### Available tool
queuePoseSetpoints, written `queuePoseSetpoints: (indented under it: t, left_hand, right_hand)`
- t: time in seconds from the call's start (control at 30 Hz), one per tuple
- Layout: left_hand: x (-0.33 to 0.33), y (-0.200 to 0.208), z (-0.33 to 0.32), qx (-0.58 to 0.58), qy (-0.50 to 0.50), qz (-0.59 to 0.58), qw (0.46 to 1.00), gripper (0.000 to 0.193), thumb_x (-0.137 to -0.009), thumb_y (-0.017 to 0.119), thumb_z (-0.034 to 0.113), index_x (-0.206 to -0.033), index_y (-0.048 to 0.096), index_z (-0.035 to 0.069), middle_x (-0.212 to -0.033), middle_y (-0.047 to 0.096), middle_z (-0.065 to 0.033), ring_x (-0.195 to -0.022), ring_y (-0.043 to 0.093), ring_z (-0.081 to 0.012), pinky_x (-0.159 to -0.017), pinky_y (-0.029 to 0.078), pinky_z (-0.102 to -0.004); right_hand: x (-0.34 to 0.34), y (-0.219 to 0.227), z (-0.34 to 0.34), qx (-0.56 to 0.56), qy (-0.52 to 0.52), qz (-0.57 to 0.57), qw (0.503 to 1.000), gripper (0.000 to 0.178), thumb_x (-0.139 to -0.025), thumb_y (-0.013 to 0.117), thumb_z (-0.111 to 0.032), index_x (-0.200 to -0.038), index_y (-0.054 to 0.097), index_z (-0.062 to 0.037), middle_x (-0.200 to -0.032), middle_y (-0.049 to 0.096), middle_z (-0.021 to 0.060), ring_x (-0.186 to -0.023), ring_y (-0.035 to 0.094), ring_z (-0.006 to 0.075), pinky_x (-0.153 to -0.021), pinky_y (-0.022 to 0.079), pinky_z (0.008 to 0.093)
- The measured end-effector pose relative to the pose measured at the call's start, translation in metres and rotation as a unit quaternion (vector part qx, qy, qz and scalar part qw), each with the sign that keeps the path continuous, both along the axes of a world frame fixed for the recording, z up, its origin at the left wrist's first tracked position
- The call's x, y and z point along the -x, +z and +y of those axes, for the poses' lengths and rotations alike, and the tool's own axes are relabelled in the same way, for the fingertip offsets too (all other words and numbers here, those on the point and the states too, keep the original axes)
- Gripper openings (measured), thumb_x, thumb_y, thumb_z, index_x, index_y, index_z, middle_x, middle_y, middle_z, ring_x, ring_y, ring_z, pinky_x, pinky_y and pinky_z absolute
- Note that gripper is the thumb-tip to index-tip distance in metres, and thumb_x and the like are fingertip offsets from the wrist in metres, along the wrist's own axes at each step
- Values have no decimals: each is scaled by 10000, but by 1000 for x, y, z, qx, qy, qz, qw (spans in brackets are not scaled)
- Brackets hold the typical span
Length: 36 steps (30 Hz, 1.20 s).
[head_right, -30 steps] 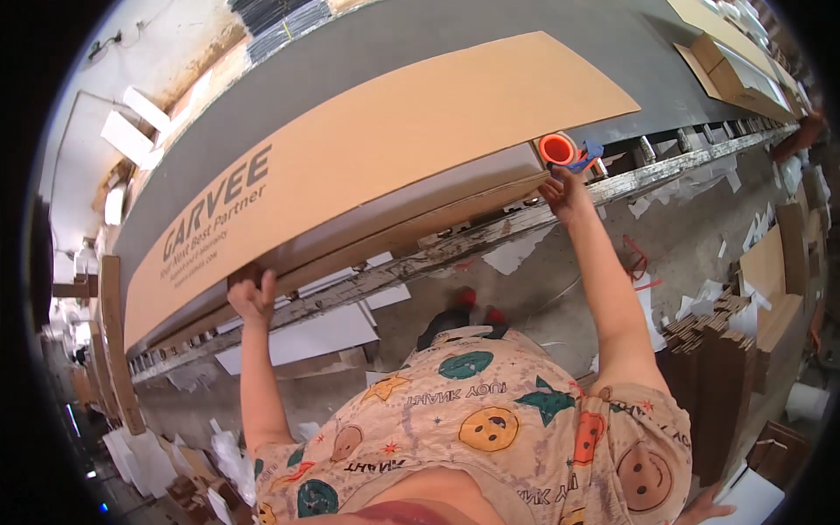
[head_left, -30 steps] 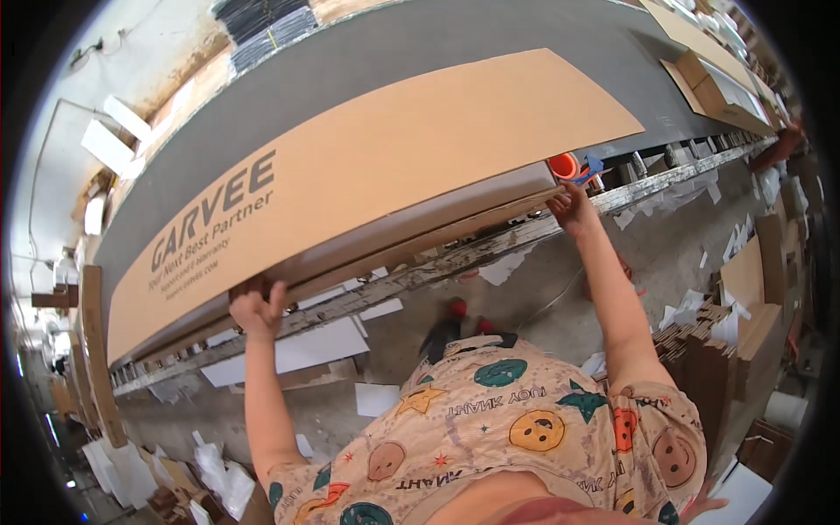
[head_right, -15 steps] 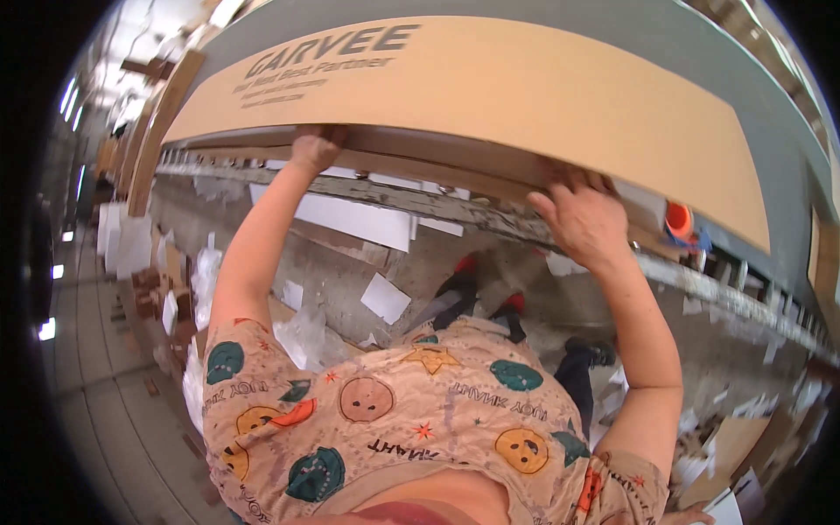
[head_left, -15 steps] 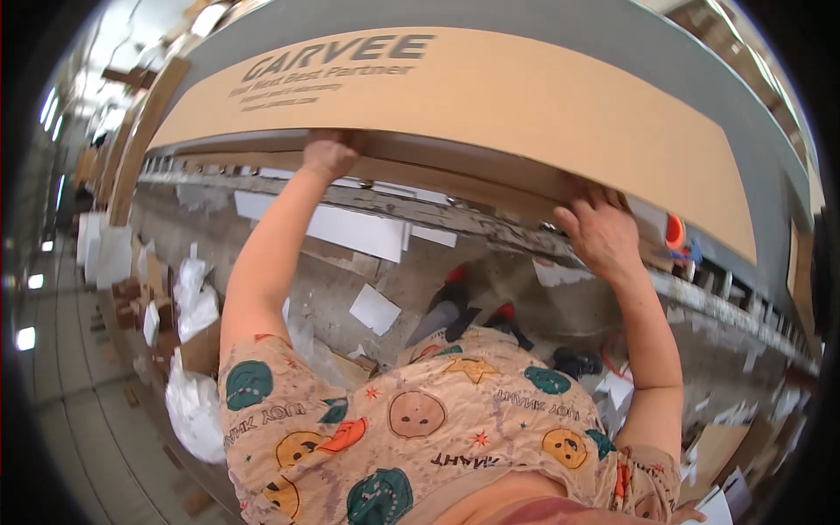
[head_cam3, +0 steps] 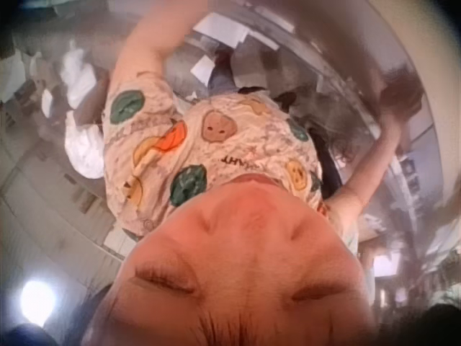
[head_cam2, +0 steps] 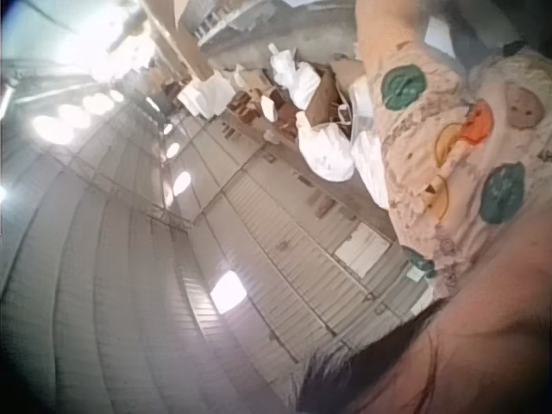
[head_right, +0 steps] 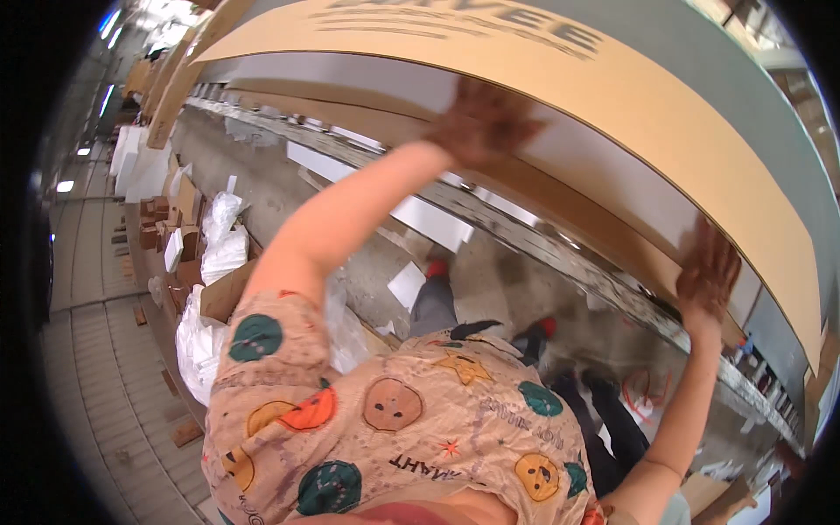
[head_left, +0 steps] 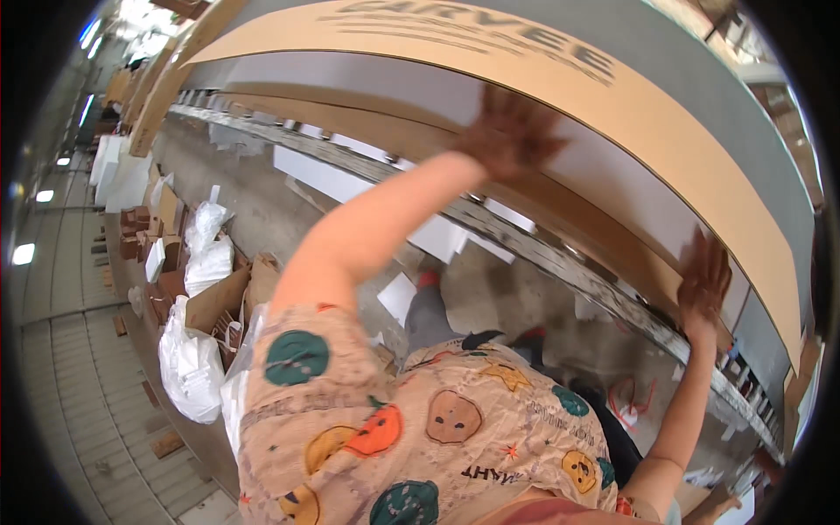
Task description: The person packs a white furniture component into a long cardboard box using foam inserts and seals the ends with a tape dispenser.
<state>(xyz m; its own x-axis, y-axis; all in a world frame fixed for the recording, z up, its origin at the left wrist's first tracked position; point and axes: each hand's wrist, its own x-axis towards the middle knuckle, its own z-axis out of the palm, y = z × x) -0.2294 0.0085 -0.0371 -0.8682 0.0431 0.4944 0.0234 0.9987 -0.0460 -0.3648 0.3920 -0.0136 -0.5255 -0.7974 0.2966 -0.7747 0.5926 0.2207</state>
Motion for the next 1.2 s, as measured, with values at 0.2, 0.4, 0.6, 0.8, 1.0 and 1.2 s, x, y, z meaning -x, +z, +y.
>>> queuePoseSetpoints:
  t: [0.2,0.4,0.6,0.8,1.0,1.2]
  left_hand:
    - [-21,27,14,-294,-66,21,953,386,-839,573,342,-1183,586,168,-1263,540,-81,-1174,486,-294,-967,403,-430]
    - [-111,41,-150,-160,-29,-161,974,204,-800,592,339,-833,729,192,-1059,650,1,-982,611,-218,-837,483,-369]
    - [-180,70,-309,-58,214,-125,967,551,-833,552,434,-1321,473,192,-1346,472,-92,-1279,375,-253,-1029,326,-385]
    - [-152,27,-335,-104,29,101,989,555,-779,633,431,-1240,537,138,-1304,492,-128,-1199,444,-352,-998,366,-435]
    - [-215,-28,-485,-424,109,79,895,640,-715,681,370,-1284,501,137,-1317,496,-100,-1244,425,-305,-1054,333,-358]
    - [-273,-3,-585,-25,383,-169,908,635,-804,488,553,-1337,468,209,-1410,425,-69,-1386,204,-296,-1094,27,-588]
  right_hand:
    - [-77,-5,-190,47,-71,-160,983,381,-899,463,-272,-1194,551,-45,-1222,554,195,-1180,474,376,-994,370,453]
    - [-78,-2,-212,54,-31,-176,982,402,-923,407,-221,-1251,519,-17,-1278,507,227,-1211,449,390,-1021,351,437]
    - [-94,17,-244,-135,-198,-258,936,447,-982,314,-272,-1317,434,-1,-1352,436,227,-1281,375,362,-1070,278,417]
    - [-100,7,-249,-298,-203,-45,932,477,-942,397,-168,-1387,341,-5,-1422,336,200,-1328,296,344,-1099,215,455]
    - [-82,-18,-245,133,-134,-317,929,380,-991,391,-172,-1316,419,25,-1320,464,191,-1224,420,339,-1039,293,403]
    - [-91,-14,-255,-128,-155,-169,965,370,-998,386,-184,-1307,435,13,-1282,490,168,-1187,451,271,-1015,324,364]
